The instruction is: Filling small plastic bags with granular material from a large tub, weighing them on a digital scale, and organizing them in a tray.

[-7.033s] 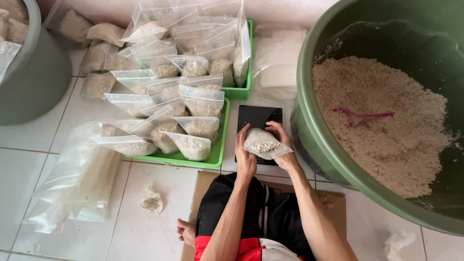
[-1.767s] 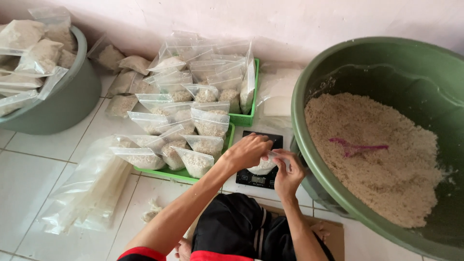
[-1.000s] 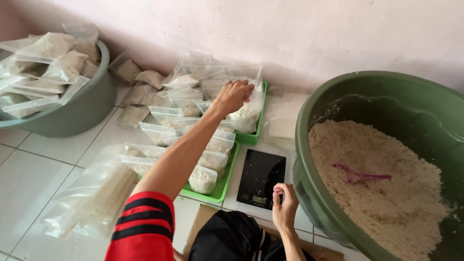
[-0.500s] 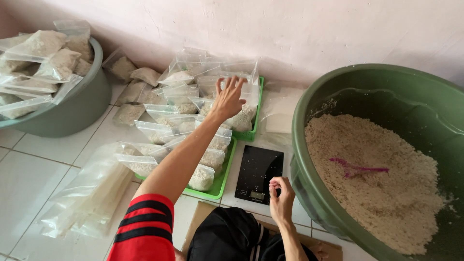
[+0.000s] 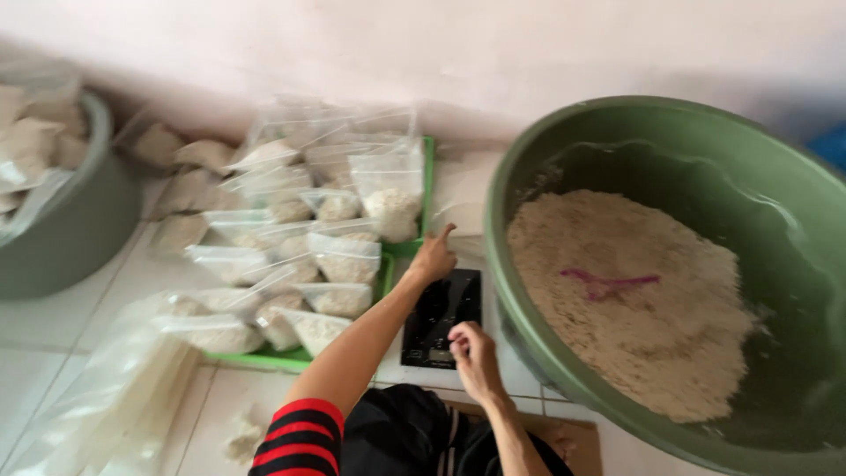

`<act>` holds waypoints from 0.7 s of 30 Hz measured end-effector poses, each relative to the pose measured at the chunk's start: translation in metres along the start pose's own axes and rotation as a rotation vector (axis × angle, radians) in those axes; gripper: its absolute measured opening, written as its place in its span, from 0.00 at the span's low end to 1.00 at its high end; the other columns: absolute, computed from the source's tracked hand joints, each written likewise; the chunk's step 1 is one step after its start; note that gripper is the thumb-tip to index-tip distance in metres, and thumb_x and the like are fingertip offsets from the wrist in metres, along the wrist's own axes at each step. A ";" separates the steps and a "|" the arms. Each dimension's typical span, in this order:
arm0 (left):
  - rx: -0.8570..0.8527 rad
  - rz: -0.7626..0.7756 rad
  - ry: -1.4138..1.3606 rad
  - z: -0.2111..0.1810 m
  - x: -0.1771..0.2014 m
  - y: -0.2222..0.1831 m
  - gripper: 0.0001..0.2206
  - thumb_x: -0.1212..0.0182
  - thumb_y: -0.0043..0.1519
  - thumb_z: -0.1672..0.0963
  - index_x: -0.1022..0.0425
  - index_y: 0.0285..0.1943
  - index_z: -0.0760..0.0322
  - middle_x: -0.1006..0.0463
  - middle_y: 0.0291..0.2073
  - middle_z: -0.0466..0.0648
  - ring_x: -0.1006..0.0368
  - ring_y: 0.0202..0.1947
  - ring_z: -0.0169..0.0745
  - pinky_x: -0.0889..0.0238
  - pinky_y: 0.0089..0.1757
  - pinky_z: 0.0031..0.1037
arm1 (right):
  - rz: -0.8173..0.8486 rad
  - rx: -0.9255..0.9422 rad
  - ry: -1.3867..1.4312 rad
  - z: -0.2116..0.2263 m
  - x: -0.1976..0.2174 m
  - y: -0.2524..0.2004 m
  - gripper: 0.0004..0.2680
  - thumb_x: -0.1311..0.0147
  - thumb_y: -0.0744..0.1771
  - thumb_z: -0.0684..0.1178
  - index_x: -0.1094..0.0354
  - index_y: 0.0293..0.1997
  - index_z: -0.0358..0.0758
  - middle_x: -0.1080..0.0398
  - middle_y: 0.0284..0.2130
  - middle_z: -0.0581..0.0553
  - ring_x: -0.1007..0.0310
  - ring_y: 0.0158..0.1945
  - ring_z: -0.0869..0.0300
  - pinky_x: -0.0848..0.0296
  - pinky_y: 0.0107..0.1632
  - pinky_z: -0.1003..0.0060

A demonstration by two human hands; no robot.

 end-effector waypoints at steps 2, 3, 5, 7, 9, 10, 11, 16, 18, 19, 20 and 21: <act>0.084 0.061 -0.032 0.000 -0.015 0.013 0.34 0.50 0.52 0.58 0.48 0.72 0.50 0.36 0.50 0.77 0.33 0.42 0.78 0.37 0.48 0.53 | -0.005 0.005 -0.016 0.001 0.005 -0.002 0.06 0.52 0.59 0.32 0.33 0.32 0.35 0.32 0.27 0.49 0.35 0.28 0.63 0.32 0.34 0.70; 0.189 0.113 -0.052 0.005 -0.022 0.018 0.34 0.51 0.53 0.56 0.50 0.74 0.49 0.38 0.52 0.77 0.37 0.47 0.79 0.40 0.52 0.51 | 0.010 0.012 -0.020 0.002 0.003 -0.002 0.06 0.52 0.60 0.32 0.34 0.32 0.35 0.34 0.25 0.50 0.36 0.27 0.64 0.33 0.33 0.70; 0.162 0.090 -0.068 0.007 -0.027 0.027 0.32 0.50 0.53 0.56 0.46 0.72 0.52 0.39 0.55 0.75 0.37 0.50 0.77 0.40 0.53 0.49 | 0.009 -0.018 -0.035 0.002 0.006 -0.001 0.05 0.52 0.60 0.32 0.34 0.32 0.35 0.33 0.25 0.49 0.36 0.27 0.64 0.32 0.32 0.70; 0.142 0.061 -0.088 0.002 -0.026 0.033 0.31 0.48 0.54 0.55 0.41 0.71 0.56 0.40 0.57 0.72 0.37 0.52 0.76 0.40 0.54 0.48 | 0.018 -0.045 -0.050 0.002 0.007 0.001 0.05 0.51 0.60 0.32 0.34 0.32 0.35 0.32 0.26 0.48 0.35 0.27 0.64 0.31 0.32 0.70; 0.262 0.060 -0.132 0.000 -0.021 0.028 0.29 0.48 0.55 0.55 0.39 0.69 0.62 0.44 0.60 0.67 0.37 0.55 0.70 0.41 0.57 0.45 | 0.050 -0.050 -0.082 0.002 0.006 0.000 0.06 0.51 0.61 0.31 0.34 0.33 0.35 0.31 0.26 0.47 0.34 0.28 0.64 0.29 0.32 0.70; 0.262 0.065 -0.132 -0.006 -0.022 0.026 0.29 0.48 0.55 0.55 0.39 0.69 0.62 0.44 0.60 0.67 0.37 0.55 0.70 0.41 0.57 0.45 | 0.048 -0.054 -0.081 -0.001 0.007 -0.001 0.06 0.51 0.61 0.31 0.34 0.33 0.35 0.31 0.26 0.47 0.34 0.28 0.64 0.29 0.32 0.70; 0.244 -0.019 -0.150 -0.012 -0.016 0.025 0.25 0.48 0.55 0.56 0.34 0.63 0.68 0.42 0.58 0.68 0.34 0.51 0.70 0.39 0.55 0.46 | 0.055 -0.053 -0.090 -0.003 0.006 0.000 0.06 0.50 0.61 0.31 0.34 0.33 0.36 0.31 0.26 0.47 0.34 0.27 0.64 0.30 0.32 0.70; 0.192 -0.371 -0.317 -0.071 0.032 -0.018 0.13 0.47 0.55 0.61 0.22 0.47 0.73 0.30 0.47 0.63 0.24 0.34 0.54 0.30 0.44 0.37 | 0.066 -0.057 -0.087 -0.009 0.003 0.006 0.05 0.50 0.61 0.33 0.34 0.32 0.36 0.32 0.24 0.48 0.35 0.26 0.64 0.31 0.30 0.70; 0.122 -0.494 -0.463 -0.092 0.048 -0.039 0.07 0.47 0.56 0.62 0.25 0.41 0.69 0.31 0.38 0.54 0.29 0.28 0.41 0.30 0.36 0.30 | 0.090 -0.111 -0.085 -0.005 0.005 0.005 0.05 0.51 0.61 0.33 0.34 0.33 0.36 0.32 0.24 0.48 0.36 0.25 0.65 0.31 0.30 0.71; 0.128 -0.497 -0.463 -0.095 0.053 -0.047 0.07 0.47 0.56 0.62 0.25 0.41 0.69 0.31 0.38 0.54 0.29 0.28 0.41 0.30 0.36 0.30 | 0.095 -0.113 -0.085 -0.006 0.004 0.004 0.05 0.51 0.61 0.33 0.34 0.33 0.36 0.32 0.24 0.48 0.36 0.25 0.65 0.31 0.30 0.71; 0.050 -0.550 -0.550 -0.101 0.061 -0.056 0.06 0.45 0.57 0.62 0.27 0.41 0.70 0.32 0.38 0.53 0.28 0.30 0.39 0.29 0.36 0.28 | 0.073 -0.112 -0.064 -0.007 0.005 0.003 0.04 0.51 0.61 0.34 0.33 0.33 0.35 0.32 0.25 0.48 0.35 0.27 0.64 0.31 0.33 0.71; -0.031 -0.607 -0.636 -0.106 0.071 -0.063 0.05 0.43 0.58 0.63 0.28 0.41 0.70 0.33 0.37 0.51 0.28 0.31 0.37 0.27 0.36 0.25 | 0.052 -0.108 -0.044 -0.007 0.007 0.005 0.04 0.51 0.61 0.35 0.33 0.33 0.35 0.31 0.26 0.48 0.34 0.29 0.63 0.31 0.36 0.70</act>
Point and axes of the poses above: each hand's wrist, its own y-axis towards the middle knuckle, its own x-axis out of the back of the hand, z = x × y, the point moved 5 cm from there along y, towards the middle knuckle
